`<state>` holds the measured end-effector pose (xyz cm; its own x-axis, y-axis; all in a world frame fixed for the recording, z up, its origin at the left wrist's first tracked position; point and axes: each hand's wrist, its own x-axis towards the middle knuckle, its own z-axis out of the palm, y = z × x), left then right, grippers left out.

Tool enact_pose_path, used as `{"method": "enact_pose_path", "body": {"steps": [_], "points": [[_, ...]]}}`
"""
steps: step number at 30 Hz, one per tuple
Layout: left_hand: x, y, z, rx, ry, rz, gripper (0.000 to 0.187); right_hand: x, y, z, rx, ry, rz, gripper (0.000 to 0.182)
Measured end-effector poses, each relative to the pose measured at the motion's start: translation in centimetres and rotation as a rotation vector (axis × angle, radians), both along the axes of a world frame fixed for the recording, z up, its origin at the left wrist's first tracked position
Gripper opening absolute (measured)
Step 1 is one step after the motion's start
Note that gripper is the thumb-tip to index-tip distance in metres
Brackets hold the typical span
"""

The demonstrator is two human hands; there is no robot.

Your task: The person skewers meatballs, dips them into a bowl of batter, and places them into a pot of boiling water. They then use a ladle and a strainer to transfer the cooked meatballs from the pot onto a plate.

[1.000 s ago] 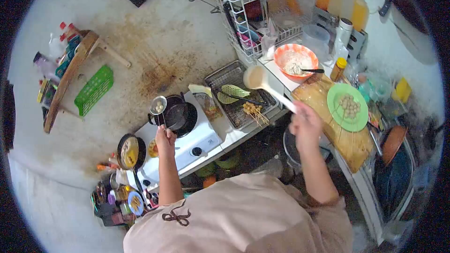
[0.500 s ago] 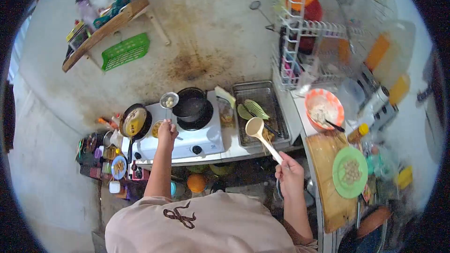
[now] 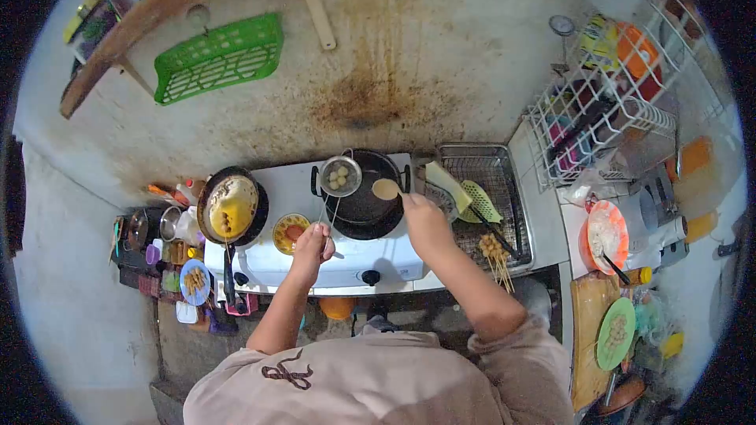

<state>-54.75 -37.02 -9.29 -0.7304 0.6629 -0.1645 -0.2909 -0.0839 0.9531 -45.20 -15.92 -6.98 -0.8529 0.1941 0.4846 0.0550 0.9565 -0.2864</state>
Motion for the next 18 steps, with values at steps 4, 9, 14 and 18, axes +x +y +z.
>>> {"method": "enact_pose_path", "body": {"steps": [4,9,14,18], "points": [[-2.5,-0.6,-0.3,0.046,-0.055,-0.058,0.027,-6.2,-1.4,-2.2,0.103,-0.285,-0.080,0.016],[-5.3,-1.8,0.4,0.025,-0.067,-0.072,0.027,-10.4,-1.8,-5.4,0.189,-0.550,-0.122,0.018],[-7.0,-2.6,0.2,0.095,-0.061,-0.056,0.027,-13.1,-2.7,-5.3,-0.319,-0.701,-0.488,0.024],[-7.7,-3.1,0.2,0.116,-0.016,-0.046,0.027,-13.0,-3.1,-5.9,-0.172,-0.784,-0.430,0.026]]}}
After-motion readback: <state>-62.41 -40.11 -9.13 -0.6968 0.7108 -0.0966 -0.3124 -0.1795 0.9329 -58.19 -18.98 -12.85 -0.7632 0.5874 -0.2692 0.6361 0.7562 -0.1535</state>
